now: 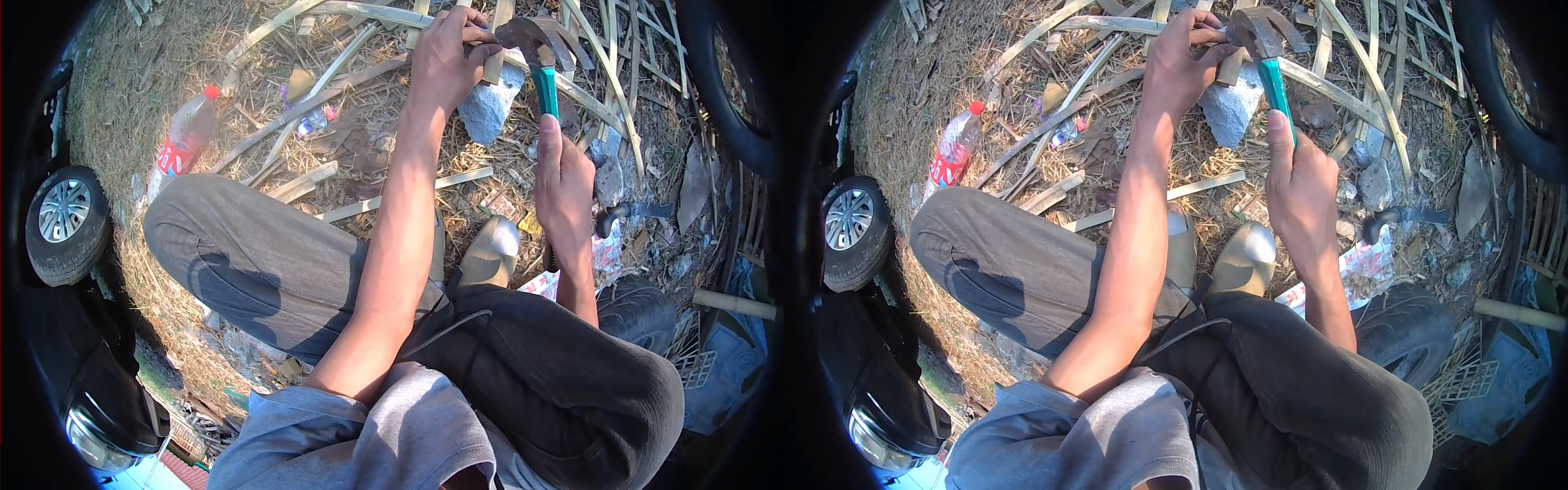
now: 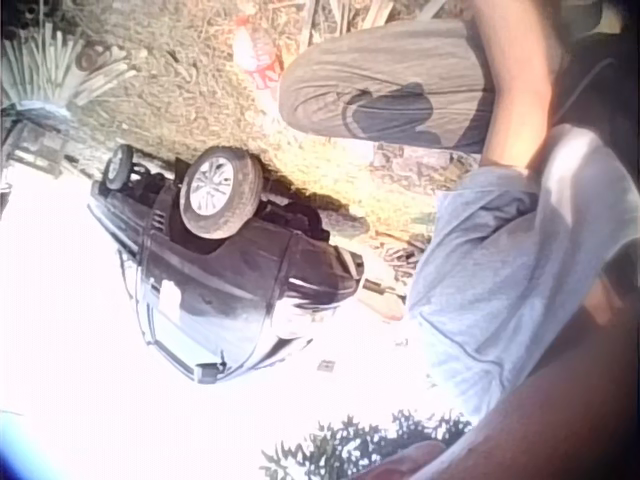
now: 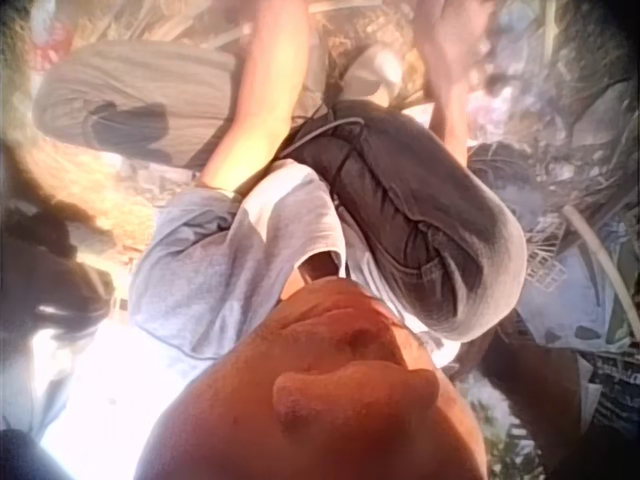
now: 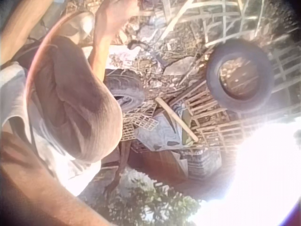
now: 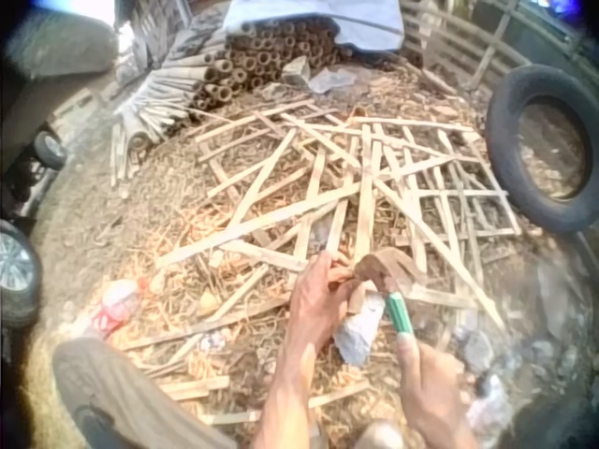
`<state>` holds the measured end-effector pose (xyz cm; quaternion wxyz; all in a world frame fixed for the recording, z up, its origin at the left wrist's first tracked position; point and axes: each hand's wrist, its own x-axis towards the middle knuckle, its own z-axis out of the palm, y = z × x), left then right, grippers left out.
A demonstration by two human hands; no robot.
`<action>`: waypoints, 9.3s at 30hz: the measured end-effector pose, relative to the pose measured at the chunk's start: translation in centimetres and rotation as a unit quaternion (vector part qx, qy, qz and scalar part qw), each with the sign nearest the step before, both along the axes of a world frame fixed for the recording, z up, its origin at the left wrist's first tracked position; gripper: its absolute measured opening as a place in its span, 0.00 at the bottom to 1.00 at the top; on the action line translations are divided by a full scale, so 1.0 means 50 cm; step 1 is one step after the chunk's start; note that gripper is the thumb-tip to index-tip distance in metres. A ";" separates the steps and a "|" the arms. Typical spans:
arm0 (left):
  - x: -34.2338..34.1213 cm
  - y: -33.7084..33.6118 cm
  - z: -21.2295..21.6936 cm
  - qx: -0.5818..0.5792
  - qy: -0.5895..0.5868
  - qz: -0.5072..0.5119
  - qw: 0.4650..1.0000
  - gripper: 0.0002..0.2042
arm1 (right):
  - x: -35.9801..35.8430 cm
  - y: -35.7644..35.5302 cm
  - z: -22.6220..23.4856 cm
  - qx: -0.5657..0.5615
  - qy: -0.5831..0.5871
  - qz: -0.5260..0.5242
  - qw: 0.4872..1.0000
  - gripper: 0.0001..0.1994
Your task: The person constructs a lattice structure by arranging thin bamboo strips and nailing them together at the intersections with a hammer.
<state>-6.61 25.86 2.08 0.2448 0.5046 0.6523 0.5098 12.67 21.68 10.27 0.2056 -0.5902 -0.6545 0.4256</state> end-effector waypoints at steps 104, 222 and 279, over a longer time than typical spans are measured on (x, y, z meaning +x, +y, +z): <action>-0.006 -0.015 0.062 -0.018 0.271 0.033 0.962 0.09 | 0.062 0.024 0.033 -0.054 0.089 -0.031 0.994 0.30; -0.010 0.262 0.016 -0.168 0.432 -0.097 0.881 0.18 | 0.049 0.025 -0.003 -0.128 0.088 -0.041 0.987 0.28; -0.054 0.303 -0.034 -0.060 0.519 -0.207 0.827 0.10 | 0.026 0.013 -0.038 0.045 -0.068 0.097 0.992 0.29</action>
